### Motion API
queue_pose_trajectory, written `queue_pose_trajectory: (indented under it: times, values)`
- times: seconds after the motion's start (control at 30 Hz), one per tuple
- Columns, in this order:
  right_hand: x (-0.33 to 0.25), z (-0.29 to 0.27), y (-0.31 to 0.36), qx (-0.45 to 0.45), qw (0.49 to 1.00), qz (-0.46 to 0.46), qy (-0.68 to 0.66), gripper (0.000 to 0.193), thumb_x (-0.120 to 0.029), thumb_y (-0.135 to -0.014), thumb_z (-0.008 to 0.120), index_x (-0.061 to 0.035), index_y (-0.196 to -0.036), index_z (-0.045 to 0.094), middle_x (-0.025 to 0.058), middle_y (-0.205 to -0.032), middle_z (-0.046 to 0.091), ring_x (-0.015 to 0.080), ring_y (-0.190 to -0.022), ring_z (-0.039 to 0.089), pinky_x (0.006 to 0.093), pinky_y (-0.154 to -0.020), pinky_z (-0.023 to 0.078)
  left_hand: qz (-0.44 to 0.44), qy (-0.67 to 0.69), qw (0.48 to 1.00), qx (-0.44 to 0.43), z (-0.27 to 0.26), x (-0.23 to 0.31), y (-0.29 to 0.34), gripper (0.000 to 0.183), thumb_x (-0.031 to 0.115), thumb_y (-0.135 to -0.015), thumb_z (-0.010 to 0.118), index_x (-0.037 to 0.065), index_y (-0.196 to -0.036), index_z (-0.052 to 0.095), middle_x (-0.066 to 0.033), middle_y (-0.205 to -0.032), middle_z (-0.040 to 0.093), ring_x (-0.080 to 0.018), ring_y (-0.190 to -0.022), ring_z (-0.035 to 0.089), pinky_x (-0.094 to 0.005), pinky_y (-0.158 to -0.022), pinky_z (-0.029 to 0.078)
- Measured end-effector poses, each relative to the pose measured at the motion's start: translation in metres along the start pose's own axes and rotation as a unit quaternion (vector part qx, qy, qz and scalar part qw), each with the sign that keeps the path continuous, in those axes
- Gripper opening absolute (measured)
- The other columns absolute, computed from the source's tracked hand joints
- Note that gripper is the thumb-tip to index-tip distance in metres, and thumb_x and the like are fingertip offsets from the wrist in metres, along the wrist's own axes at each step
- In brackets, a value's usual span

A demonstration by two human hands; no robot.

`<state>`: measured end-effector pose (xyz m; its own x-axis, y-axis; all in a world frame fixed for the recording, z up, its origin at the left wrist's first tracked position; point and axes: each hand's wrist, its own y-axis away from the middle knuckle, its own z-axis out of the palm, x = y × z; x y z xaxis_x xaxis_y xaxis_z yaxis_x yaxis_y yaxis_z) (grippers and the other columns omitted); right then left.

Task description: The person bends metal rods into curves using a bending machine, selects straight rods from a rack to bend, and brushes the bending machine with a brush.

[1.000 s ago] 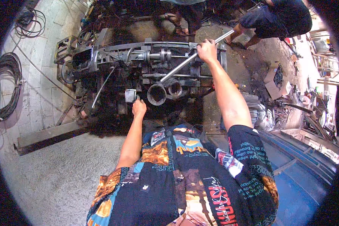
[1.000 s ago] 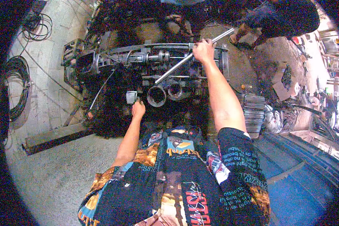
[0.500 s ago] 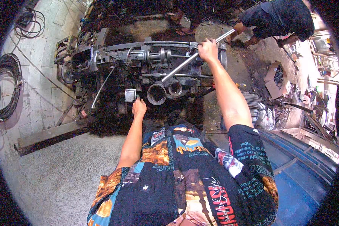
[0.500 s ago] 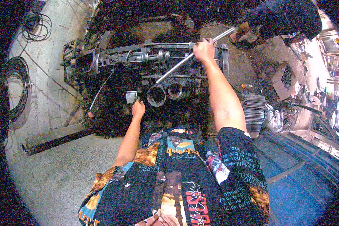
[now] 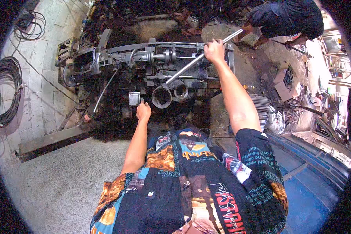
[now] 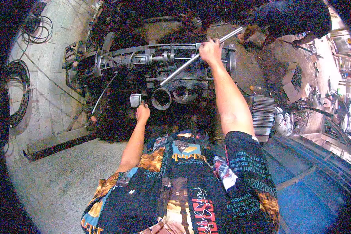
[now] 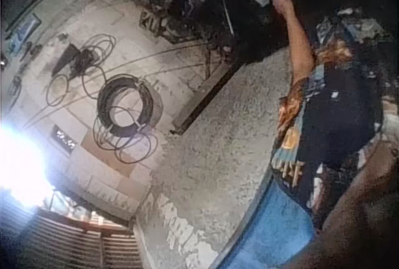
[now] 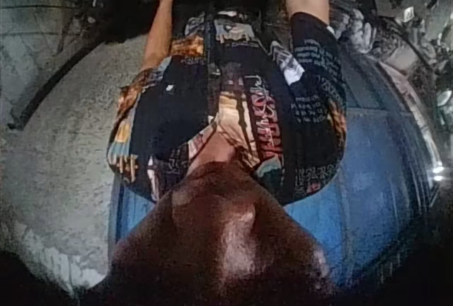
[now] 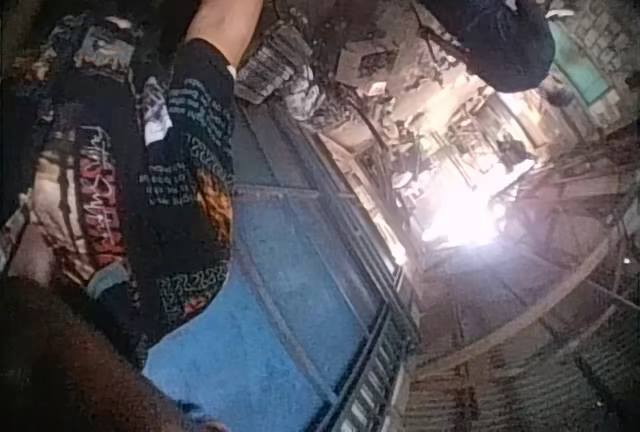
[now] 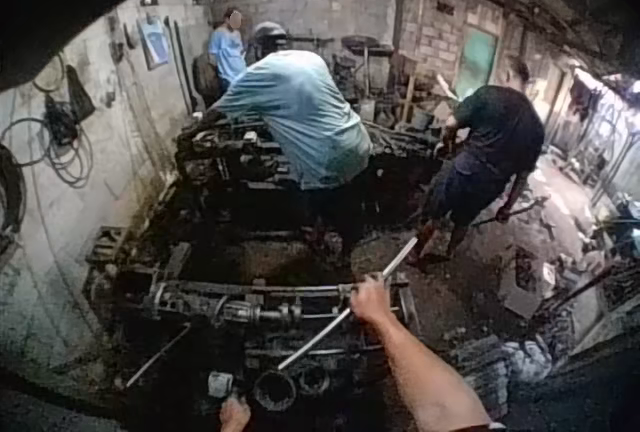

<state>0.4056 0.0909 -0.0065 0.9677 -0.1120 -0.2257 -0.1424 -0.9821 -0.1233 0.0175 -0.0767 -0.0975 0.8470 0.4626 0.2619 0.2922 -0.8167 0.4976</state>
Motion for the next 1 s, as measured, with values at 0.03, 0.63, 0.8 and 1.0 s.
queue_pose_trajectory:
  times: [0.03, 0.63, 0.8, 1.0]
  values:
    - [-0.001, -0.001, 0.001, 0.026, 1.0, -0.014, 0.0, 0.027, -0.026, -0.08, 0.053, -0.0085, -0.087, 0.073, 0.0175, -0.107, 0.063, 0.0388, -0.112, 0.047, 0.0464, -0.099, 0.038, 0.001, 0.0, 1.0, 0.005, 0.0, 0.0, 0.001, 0.038, 0.028, -0.093, 0.046, 0.006, -0.122, 0.055, -0.0244, -0.104, 0.064, -0.0416, -0.1, 0.061, -0.0513, -0.085, 0.049]
    - [0.007, 0.006, -0.001, 0.03, 0.999, -0.007, -0.011, 0.029, -0.027, -0.081, 0.052, -0.0097, -0.091, 0.073, 0.014, -0.109, 0.063, 0.0371, -0.117, 0.045, 0.0533, -0.104, 0.033, -0.009, 0.002, 1.0, 0.001, 0.001, -0.002, -0.001, 0.037, 0.029, -0.094, 0.046, 0.007, -0.122, 0.056, -0.0241, -0.104, 0.064, -0.0408, -0.101, 0.061, -0.0505, -0.085, 0.049]
    - [0.009, 0.005, -0.002, 0.016, 1.0, -0.014, -0.008, 0.029, -0.027, -0.081, 0.051, -0.0102, -0.09, 0.073, 0.0135, -0.109, 0.063, 0.0366, -0.117, 0.046, 0.0551, -0.103, 0.033, -0.009, 0.0, 1.0, -0.004, 0.003, -0.004, -0.003, 0.039, 0.029, -0.094, 0.046, 0.007, -0.125, 0.054, -0.0237, -0.104, 0.065, -0.0407, -0.101, 0.061, -0.0502, -0.085, 0.048]
    - [0.018, 0.009, -0.004, 0.028, 0.999, -0.022, -0.013, 0.029, -0.027, -0.081, 0.051, -0.0094, -0.086, 0.073, 0.0141, -0.106, 0.064, 0.037, -0.114, 0.048, 0.0519, -0.102, 0.034, -0.018, 0.0, 1.0, 0.002, 0.001, 0.0, 0.0, 0.039, 0.029, -0.094, 0.047, 0.008, -0.126, 0.054, -0.0241, -0.104, 0.064, -0.0405, -0.099, 0.061, -0.0501, -0.084, 0.049]
